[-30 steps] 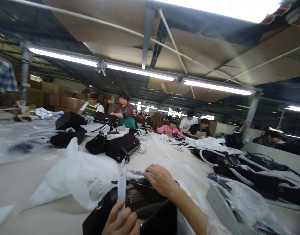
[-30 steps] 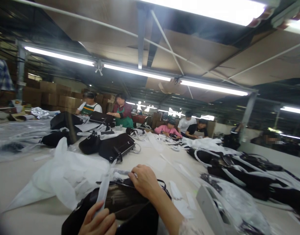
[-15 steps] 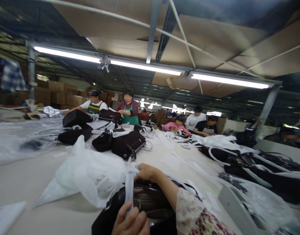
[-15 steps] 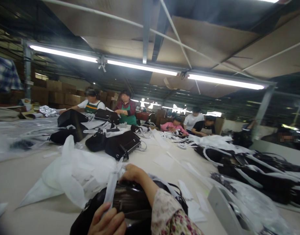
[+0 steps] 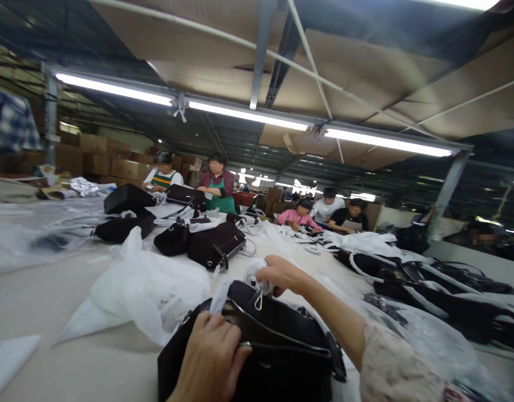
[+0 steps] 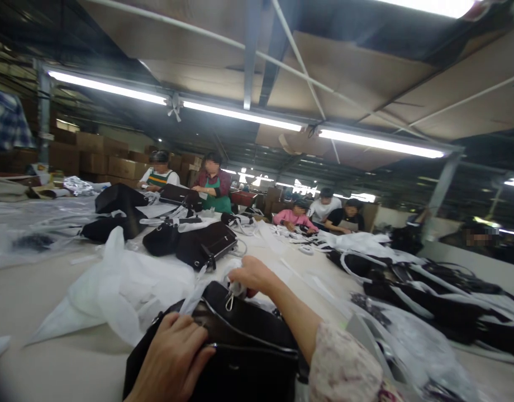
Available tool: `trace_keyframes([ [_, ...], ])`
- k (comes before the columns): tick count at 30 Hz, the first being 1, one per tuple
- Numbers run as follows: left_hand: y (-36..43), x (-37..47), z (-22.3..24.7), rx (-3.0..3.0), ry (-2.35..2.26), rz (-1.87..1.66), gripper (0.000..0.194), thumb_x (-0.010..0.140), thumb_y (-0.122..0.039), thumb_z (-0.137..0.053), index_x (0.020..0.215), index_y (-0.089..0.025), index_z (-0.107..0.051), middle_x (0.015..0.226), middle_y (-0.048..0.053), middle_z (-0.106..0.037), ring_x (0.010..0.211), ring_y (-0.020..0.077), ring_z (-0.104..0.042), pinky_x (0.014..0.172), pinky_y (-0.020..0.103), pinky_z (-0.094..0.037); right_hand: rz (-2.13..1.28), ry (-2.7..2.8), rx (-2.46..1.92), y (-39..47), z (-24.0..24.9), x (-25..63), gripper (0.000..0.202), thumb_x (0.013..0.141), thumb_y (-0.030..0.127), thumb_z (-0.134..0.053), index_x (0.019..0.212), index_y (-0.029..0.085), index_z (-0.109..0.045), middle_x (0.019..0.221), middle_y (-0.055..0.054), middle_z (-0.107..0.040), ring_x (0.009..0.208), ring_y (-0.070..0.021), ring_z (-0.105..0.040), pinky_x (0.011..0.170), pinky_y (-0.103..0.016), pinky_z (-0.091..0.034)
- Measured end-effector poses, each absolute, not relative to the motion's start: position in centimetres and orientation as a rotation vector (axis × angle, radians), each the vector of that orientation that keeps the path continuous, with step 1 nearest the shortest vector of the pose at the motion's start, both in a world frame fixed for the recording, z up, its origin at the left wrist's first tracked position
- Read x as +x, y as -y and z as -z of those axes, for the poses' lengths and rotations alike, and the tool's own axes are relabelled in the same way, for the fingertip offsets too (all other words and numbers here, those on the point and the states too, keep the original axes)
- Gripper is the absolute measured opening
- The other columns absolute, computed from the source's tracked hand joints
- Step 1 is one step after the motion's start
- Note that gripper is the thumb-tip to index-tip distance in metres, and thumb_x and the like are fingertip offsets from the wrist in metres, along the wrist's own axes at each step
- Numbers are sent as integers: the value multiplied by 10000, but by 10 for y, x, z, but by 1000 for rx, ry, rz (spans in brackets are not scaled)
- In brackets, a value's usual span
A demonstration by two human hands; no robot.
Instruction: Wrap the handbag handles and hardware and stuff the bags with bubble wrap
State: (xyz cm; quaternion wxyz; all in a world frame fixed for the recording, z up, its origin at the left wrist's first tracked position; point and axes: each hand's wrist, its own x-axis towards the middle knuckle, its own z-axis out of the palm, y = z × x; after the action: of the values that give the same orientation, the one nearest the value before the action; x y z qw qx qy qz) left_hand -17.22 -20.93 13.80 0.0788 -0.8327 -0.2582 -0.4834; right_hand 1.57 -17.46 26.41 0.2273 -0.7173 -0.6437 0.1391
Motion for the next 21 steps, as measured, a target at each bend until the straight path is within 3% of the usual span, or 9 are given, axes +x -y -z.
trace_keyframes([
  [2,206,-175,-156,-2548,867,1286,253,910,-264,-554,664,-216,-588,649,8,-630,762,238,-566,838,442,-384,-357,1721,-1864,176,-271,11,92,621,174,-609,710,166,-586,629,-24,-628,668,-195,-606,606,-281,-472],
  [4,201,-179,-165,-2542,913,1165,220,846,-313,-670,659,-210,-613,677,19,-655,950,295,-593,988,541,-335,-287,1647,-1724,184,-275,3,221,624,144,-580,844,172,-586,783,-27,-641,811,-202,-602,707,-292,-488],
  [6,196,-186,-161,-2535,925,1069,215,749,-379,-773,730,-210,-642,808,34,-693,1111,340,-553,1072,603,-258,-279,1572,-1579,196,-274,-4,364,690,173,-546,1054,182,-536,942,-37,-635,885,-197,-604,746,-302,-510],
  [8,191,-194,-147,-2502,887,1032,221,709,-342,-799,812,-220,-647,980,46,-698,1163,344,-525,1070,590,-279,-539,1478,-1366,211,-266,-8,455,746,245,-561,1187,190,-463,1030,-53,-630,864,-198,-632,707,-317,-543],
  [11,188,-203,-125,-2391,726,1208,30,833,-227,-663,856,-231,-644,1073,35,-683,1167,282,-518,1078,482,-307,-1181,1317,-1016,228,-239,-10,563,686,309,-731,1180,197,-484,997,-55,-661,771,-206,-665,626,-333,-563],
  [14,191,-207,-115,-2314,597,1462,243,995,-282,-439,939,-235,-671,1120,37,-675,1197,224,-501,1160,415,-236,-1520,1251,-908,233,-207,-14,602,629,320,-831,1130,176,-531,911,-53,-689,685,-195,-667,594,-334,-558],
  [17,197,-210,-116,-2282,478,1595,333,1024,-257,-369,894,-212,-672,1093,38,-681,1212,202,-505,1198,423,-217,-1479,1219,-843,225,-190,-15,578,665,328,-820,1149,176,-544,948,-50,-694,756,-184,-668,674,-315,-541],
  [21,203,-216,-119,-2274,406,1631,308,995,-124,-395,827,-196,-643,951,11,-684,1128,162,-554,1205,456,-256,-1243,1487,-856,212,-195,1,477,696,195,-746,1137,198,-565,1016,-11,-672,957,-181,-616,906,-322,-463],
])
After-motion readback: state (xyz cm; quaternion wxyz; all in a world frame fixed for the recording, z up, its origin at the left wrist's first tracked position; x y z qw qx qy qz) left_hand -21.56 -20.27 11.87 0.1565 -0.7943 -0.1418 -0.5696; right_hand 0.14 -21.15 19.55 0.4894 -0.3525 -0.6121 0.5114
